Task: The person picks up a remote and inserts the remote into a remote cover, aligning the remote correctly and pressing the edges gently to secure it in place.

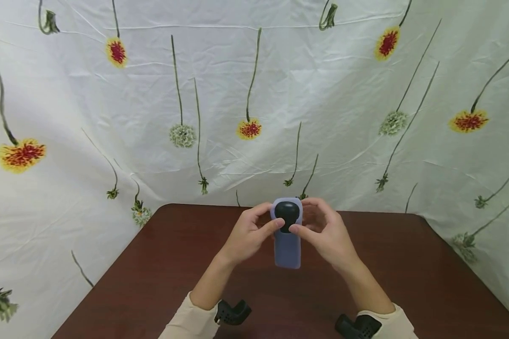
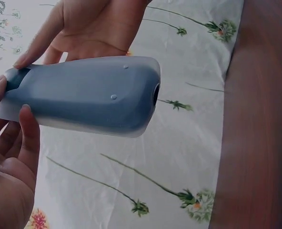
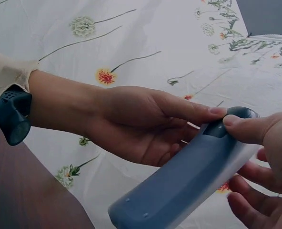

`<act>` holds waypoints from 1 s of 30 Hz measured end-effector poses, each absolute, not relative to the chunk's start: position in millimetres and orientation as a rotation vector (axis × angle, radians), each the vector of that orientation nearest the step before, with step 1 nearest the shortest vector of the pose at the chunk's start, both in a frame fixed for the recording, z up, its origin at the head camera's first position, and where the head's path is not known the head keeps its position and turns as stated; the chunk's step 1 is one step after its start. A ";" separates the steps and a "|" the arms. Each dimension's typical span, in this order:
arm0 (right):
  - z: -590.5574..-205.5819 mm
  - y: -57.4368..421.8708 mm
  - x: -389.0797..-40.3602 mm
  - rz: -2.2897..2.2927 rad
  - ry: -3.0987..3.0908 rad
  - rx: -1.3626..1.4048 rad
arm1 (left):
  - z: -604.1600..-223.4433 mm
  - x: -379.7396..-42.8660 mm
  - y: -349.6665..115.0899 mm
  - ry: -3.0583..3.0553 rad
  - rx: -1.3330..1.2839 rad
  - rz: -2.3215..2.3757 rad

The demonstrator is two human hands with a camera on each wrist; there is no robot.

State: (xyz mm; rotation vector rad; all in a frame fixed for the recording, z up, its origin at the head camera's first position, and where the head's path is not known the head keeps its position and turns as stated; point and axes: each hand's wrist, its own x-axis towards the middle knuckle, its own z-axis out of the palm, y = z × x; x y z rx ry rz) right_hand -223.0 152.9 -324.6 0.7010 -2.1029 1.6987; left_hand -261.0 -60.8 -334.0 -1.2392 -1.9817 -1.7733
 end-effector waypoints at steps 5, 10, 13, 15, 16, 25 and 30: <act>-325.9 153.8 -223.8 1.671 -2.134 0.750 | -334.3 -260.9 -59.5 -1.952 -1.231 -1.711; -327.0 151.6 -224.6 1.659 -2.096 0.755 | -333.5 -262.3 -62.0 -1.887 -1.097 -1.582; -327.9 151.1 -225.9 1.651 -2.070 0.767 | -331.1 -263.3 -65.2 -1.831 -1.049 -1.545; -328.1 151.1 -226.7 1.640 -2.052 0.783 | -329.2 -263.4 -66.7 -1.809 -1.054 -1.546; -328.6 151.0 -226.9 1.632 -2.046 0.790 | -328.4 -263.0 -67.3 -1.806 -1.063 -1.547; -332.1 149.3 -227.7 1.528 -2.019 0.849 | -326.1 -259.3 -69.1 -1.879 -1.094 -1.638; -333.7 147.6 -228.7 1.421 -2.004 0.908 | -324.6 -257.6 -69.5 -1.894 -1.081 -1.608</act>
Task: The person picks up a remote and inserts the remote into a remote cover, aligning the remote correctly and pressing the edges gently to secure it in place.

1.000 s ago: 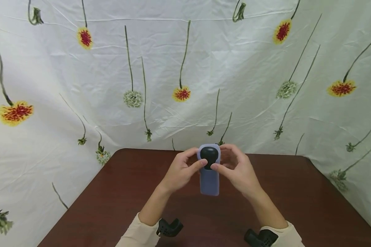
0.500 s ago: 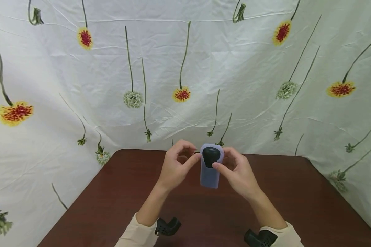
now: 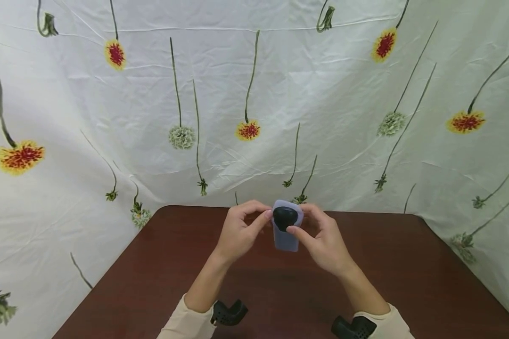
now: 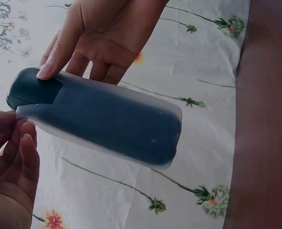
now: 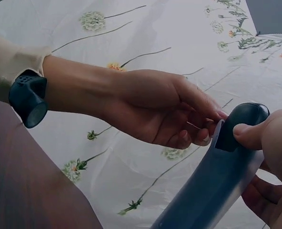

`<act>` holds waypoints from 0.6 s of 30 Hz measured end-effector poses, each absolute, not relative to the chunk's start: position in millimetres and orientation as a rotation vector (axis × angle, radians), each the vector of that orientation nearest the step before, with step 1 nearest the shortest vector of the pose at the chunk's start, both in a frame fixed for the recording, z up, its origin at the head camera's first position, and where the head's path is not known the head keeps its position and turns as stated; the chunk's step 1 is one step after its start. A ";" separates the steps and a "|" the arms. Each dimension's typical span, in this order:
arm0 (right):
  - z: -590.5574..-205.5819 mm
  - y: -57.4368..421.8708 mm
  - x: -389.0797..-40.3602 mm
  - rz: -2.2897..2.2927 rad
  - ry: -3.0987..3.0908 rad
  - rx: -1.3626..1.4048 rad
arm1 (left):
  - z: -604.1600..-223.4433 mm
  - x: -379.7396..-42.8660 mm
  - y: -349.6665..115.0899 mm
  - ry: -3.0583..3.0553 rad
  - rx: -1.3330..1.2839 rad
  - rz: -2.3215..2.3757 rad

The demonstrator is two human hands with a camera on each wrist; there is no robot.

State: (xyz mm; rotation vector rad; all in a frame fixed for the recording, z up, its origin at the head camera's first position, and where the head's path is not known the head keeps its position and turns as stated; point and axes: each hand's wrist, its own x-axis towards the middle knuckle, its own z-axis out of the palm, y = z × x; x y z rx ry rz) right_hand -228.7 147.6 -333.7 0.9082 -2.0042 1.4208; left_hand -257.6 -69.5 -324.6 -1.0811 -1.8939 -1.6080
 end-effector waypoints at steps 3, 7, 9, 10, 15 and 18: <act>-334.2 147.6 -229.9 1.276 -2.039 0.959 | -324.0 -256.3 -69.8 -1.940 -1.027 -1.477; -335.4 149.4 -231.4 1.132 -2.094 0.965 | -323.7 -254.1 -67.2 -2.009 -0.945 -1.377; -335.0 150.8 -230.7 1.099 -2.108 0.950 | -324.0 -253.0 -64.7 -2.023 -0.932 -1.445; -334.6 151.6 -230.2 1.089 -2.112 0.941 | -324.0 -252.3 -63.3 -2.025 -0.926 -1.491; -329.4 152.7 -226.2 1.064 -2.120 0.899 | -321.9 -248.5 -56.2 -1.967 -0.865 -1.841; -327.8 150.1 -223.2 1.055 -2.112 0.857 | -321.4 -246.7 -53.6 -1.892 -0.843 -2.012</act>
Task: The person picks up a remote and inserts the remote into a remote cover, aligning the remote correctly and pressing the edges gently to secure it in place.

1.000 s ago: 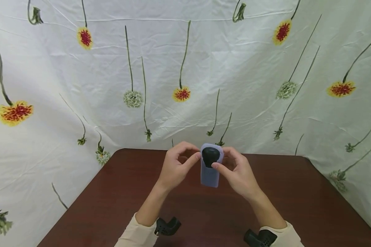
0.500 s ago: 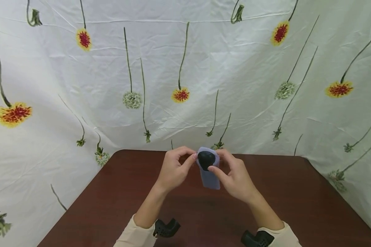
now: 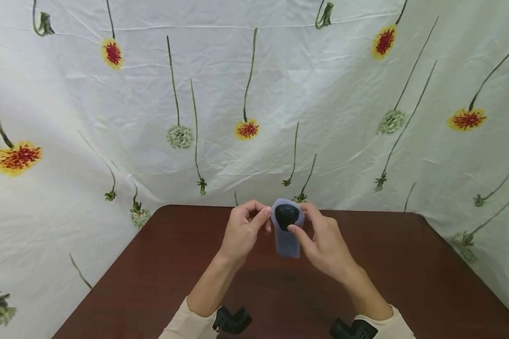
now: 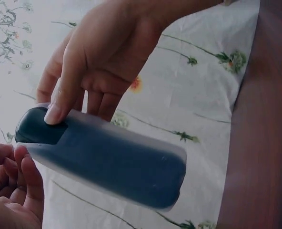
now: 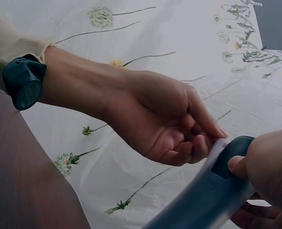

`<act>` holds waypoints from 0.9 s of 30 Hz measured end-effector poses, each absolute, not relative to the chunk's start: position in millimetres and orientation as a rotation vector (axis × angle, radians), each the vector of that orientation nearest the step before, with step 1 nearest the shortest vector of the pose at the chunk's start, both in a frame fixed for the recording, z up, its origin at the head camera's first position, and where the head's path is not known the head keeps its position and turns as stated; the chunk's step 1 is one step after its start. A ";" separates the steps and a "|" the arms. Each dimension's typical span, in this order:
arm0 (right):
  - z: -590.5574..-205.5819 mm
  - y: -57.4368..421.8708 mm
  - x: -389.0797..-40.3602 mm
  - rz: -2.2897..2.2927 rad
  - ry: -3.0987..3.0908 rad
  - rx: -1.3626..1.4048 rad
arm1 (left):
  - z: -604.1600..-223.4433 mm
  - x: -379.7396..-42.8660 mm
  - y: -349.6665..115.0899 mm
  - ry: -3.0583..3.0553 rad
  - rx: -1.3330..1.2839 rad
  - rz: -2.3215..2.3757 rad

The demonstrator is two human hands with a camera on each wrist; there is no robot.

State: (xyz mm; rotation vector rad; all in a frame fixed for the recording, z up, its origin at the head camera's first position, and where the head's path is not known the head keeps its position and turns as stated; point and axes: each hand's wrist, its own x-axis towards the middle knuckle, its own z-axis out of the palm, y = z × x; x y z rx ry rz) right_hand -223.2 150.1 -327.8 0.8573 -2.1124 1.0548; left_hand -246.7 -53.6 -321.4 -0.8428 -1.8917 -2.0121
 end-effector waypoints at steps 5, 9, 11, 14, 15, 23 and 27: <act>-328.2 148.1 -223.1 1.186 -2.076 0.859 | -322.2 -249.1 -55.8 -1.845 -0.876 -1.989; -328.3 147.8 -223.2 1.363 -2.038 0.894 | -323.8 -253.0 -60.5 -1.864 -0.949 -1.914; -328.1 147.8 -223.0 1.423 -2.021 0.898 | -324.3 -254.1 -62.3 -1.865 -1.016 -1.903; -327.1 148.6 -222.5 1.466 -2.004 0.913 | -324.3 -254.2 -63.0 -1.859 -1.112 -1.885; -326.9 148.8 -222.5 1.467 -2.003 0.919 | -324.4 -254.2 -62.8 -1.858 -1.134 -1.873; -325.6 145.7 -222.1 1.381 -1.956 0.804 | -322.0 -251.3 -61.4 -1.878 -1.110 -1.727; -323.3 146.0 -219.7 1.276 -1.890 0.718 | -321.4 -250.8 -60.0 -1.903 -1.106 -1.735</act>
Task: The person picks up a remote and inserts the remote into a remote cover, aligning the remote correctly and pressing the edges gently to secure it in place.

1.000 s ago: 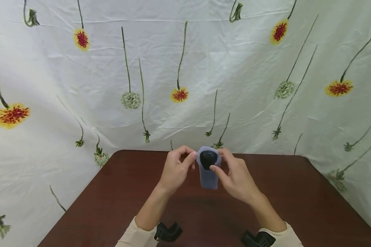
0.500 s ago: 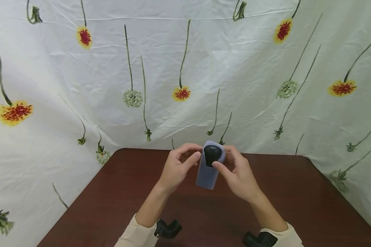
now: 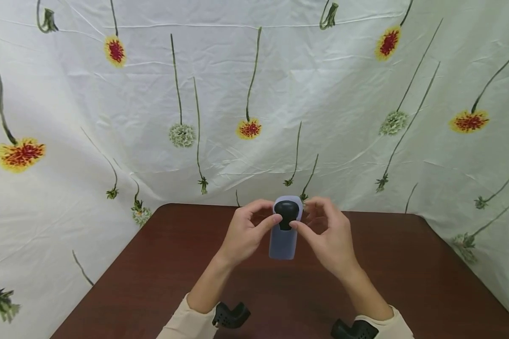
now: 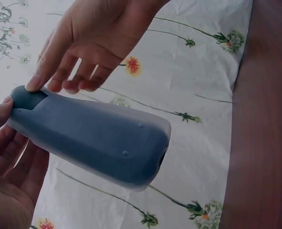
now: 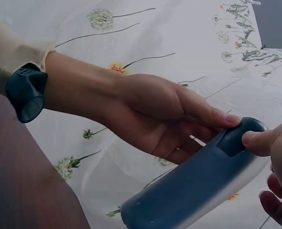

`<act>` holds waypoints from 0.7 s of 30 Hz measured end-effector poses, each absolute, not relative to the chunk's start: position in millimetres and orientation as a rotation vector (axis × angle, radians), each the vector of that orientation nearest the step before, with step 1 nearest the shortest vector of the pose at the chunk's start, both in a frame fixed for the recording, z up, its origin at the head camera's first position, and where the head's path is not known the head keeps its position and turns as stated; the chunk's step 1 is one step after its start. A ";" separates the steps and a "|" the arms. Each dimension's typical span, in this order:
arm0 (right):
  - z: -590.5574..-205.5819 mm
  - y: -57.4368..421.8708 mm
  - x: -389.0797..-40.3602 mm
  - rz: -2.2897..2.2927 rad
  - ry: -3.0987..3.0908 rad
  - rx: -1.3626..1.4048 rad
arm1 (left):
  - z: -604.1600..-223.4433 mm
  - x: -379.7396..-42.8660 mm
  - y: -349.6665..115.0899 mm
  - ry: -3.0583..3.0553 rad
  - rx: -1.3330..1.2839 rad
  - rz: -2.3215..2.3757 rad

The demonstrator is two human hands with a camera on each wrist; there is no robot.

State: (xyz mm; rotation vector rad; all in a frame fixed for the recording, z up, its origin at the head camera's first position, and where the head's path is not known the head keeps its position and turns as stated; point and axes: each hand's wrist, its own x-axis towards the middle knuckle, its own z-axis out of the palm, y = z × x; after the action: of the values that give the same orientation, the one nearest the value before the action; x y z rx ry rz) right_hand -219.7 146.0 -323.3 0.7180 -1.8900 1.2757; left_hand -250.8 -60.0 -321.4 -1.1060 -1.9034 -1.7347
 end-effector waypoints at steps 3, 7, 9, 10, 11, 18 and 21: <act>-320.8 148.7 -217.8 1.244 -1.879 0.708 | -322.1 -251.2 -59.1 -1.904 -1.124 -1.738; -317.3 152.7 -215.7 1.315 -1.938 0.691 | -323.9 -251.5 -58.4 -1.893 -1.153 -1.751; -315.8 154.2 -214.6 1.372 -1.973 0.671 | -325.2 -251.7 -57.7 -1.886 -1.169 -1.770; -315.3 154.7 -214.1 1.402 -1.986 0.659 | -325.8 -252.1 -57.3 -1.880 -1.179 -1.780; -314.4 154.8 -213.4 1.434 -1.994 0.649 | -326.6 -252.4 -56.8 -1.875 -1.189 -1.786; -311.1 151.5 -210.2 1.600 -2.059 0.507 | -330.8 -256.1 -55.2 -1.868 -1.279 -1.581; -310.6 150.1 -210.8 1.737 -2.072 0.421 | -332.2 -257.4 -54.0 -1.859 -1.303 -1.446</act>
State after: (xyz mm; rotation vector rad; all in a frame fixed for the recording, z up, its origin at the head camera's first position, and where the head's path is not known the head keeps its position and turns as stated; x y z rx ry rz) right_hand -210.8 150.1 -310.6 0.4211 -2.0719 1.7370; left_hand -257.4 -54.0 -332.2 -1.3027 -1.8591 -1.4461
